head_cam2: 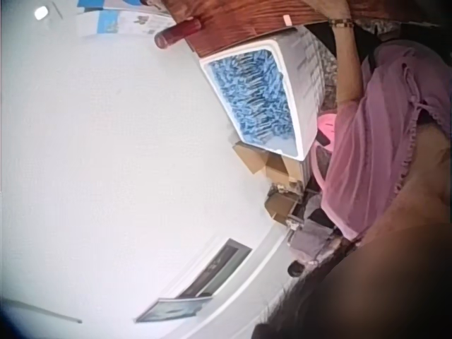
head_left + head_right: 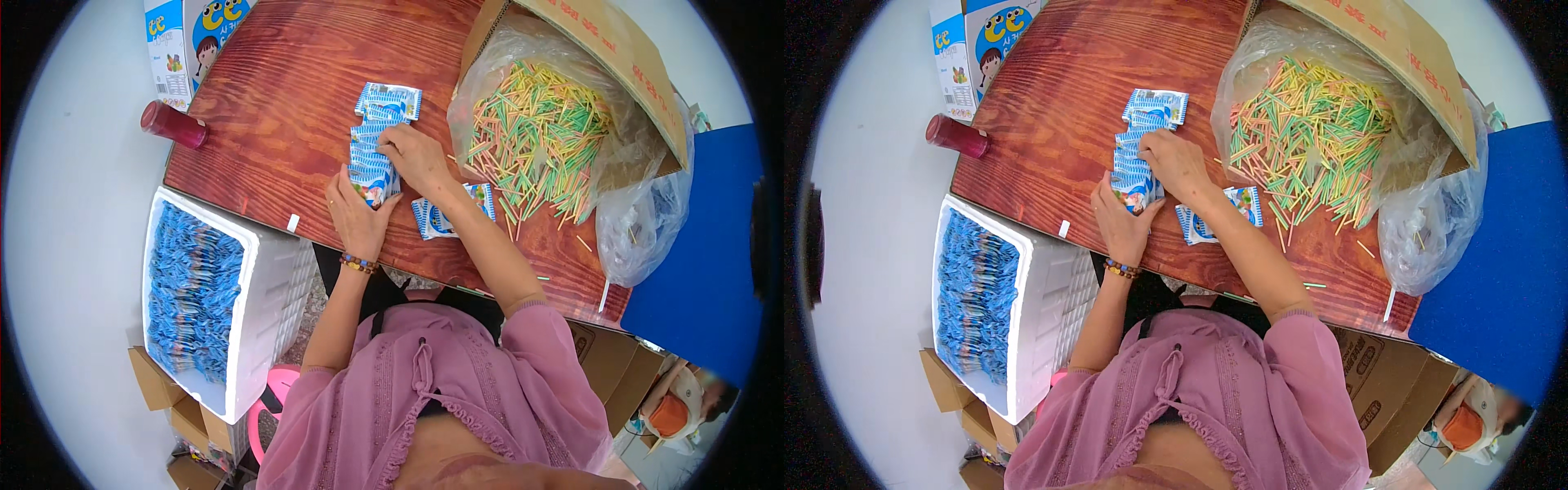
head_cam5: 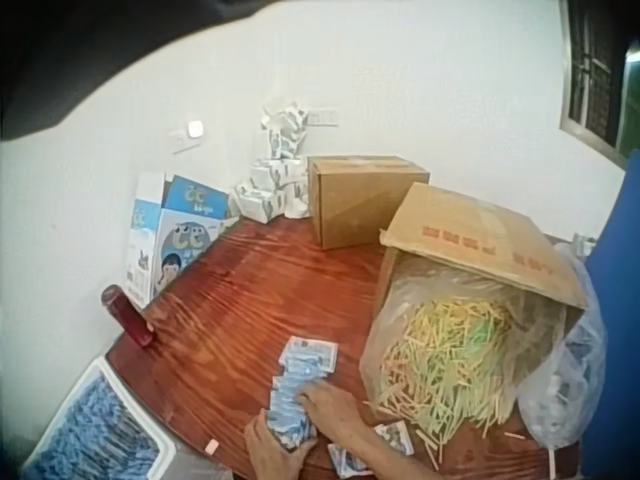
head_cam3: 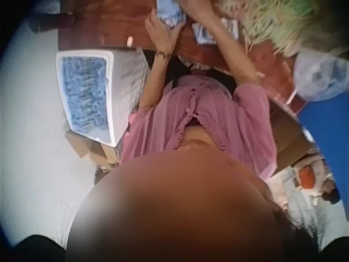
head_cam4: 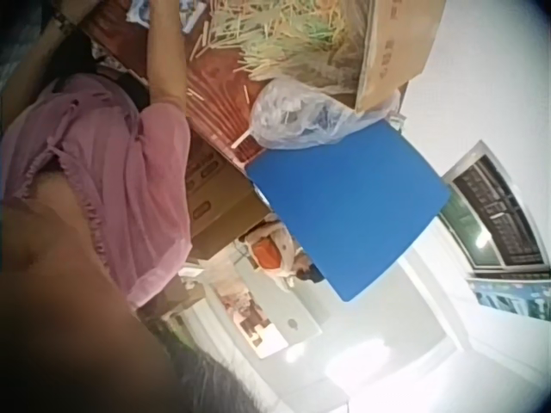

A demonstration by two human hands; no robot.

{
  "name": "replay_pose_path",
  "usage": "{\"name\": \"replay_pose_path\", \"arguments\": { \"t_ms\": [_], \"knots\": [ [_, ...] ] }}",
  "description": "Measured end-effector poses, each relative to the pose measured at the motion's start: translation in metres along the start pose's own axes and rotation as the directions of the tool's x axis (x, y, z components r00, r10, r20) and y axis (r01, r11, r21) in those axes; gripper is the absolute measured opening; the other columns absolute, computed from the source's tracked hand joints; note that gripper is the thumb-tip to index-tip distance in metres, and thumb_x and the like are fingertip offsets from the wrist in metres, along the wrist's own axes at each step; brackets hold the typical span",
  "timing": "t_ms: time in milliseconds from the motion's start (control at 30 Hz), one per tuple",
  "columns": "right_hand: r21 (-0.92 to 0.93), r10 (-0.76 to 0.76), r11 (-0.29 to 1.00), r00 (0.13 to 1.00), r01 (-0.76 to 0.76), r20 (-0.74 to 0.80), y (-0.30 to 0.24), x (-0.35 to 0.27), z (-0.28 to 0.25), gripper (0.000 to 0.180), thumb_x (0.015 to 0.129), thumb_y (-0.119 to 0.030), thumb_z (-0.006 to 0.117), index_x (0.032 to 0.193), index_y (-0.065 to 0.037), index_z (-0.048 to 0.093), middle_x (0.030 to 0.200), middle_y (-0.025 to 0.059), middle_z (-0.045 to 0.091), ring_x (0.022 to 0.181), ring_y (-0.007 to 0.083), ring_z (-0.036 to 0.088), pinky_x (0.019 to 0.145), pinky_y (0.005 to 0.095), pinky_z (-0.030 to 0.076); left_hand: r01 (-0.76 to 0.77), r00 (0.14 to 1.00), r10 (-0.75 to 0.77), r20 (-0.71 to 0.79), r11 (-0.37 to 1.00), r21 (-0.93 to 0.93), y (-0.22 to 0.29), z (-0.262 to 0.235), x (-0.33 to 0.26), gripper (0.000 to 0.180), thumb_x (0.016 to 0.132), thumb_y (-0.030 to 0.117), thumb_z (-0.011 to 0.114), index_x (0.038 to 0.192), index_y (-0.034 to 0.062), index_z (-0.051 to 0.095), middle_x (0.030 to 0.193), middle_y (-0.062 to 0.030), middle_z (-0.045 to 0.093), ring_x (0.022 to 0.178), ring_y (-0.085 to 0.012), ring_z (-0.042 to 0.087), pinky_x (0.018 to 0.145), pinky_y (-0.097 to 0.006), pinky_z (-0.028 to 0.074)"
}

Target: Sorting small blue packets and securing them into groups with rubber bands for final packing.

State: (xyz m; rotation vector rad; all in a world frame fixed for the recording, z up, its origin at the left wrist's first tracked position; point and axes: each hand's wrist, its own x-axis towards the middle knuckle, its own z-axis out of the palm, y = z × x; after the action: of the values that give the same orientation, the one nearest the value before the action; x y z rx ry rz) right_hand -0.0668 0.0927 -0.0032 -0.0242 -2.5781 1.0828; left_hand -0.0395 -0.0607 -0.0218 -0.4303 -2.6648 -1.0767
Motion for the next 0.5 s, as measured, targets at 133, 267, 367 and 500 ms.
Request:
{"name": "replay_pose_path", "arguments": {
  "t_ms": [133,267,367,500],
  "knots": [
    [0.037,0.087,0.996,0.996,-0.086,-0.025,0.009,0.021,-0.011,0.018,0.086,-0.021,0.063,0.088,-0.003,0.063,0.088,0.0130,0.062,0.082,0.0282,0.062,0.071,0.0365,0.048,0.006,1.000,-0.006,-0.016,1.000,0.023,-0.002,0.006,0.002,0.092,0.061,0.027,0.086,0.133,-0.0024,0.036,0.120,-0.0236,0.046,0.113,-0.0401,0.045,0.097,-0.048,0.037],
    [-0.063,0.087,0.993,0.981,-0.099,-0.171,0.039,0.074,-0.014,0.033,0.088,-0.033,0.060,0.092,-0.001,0.066,0.097,0.0167,0.064,0.090,0.0315,0.063,0.075,0.0404,0.047,-0.043,0.998,0.044,-0.033,0.999,0.029,-0.003,0.011,0.001,0.091,0.063,0.026,0.085,0.133,-0.0042,0.035,0.120,-0.0252,0.049,0.115,-0.0414,0.044,0.101,-0.050,0.034],
    [-0.164,0.319,0.941,0.939,-0.297,0.126,0.028,0.083,-0.017,0.042,0.089,-0.041,0.057,0.098,0.000,0.066,0.103,0.0175,0.066,0.095,0.0324,0.063,0.078,0.0427,0.047,0.001,1.000,0.000,-0.023,1.000,0.009,-0.003,0.012,-0.002,0.095,0.064,0.027,0.085,0.135,-0.0056,0.032,0.122,-0.0262,0.049,0.117,-0.0429,0.043,0.104,-0.050,0.032],
    [0.004,0.084,0.996,0.986,-0.085,0.145,0.019,0.070,-0.007,0.043,0.087,-0.044,0.059,0.091,-0.001,0.064,0.089,0.0185,0.065,0.083,0.0343,0.062,0.076,0.0405,0.047,-0.002,0.996,0.000,-0.087,1.000,-0.026,-0.007,0.010,-0.003,0.100,0.064,0.030,0.084,0.139,-0.0058,0.029,0.123,-0.0259,0.048,0.118,-0.0431,0.042,0.105,-0.051,0.030]
  ]
}}
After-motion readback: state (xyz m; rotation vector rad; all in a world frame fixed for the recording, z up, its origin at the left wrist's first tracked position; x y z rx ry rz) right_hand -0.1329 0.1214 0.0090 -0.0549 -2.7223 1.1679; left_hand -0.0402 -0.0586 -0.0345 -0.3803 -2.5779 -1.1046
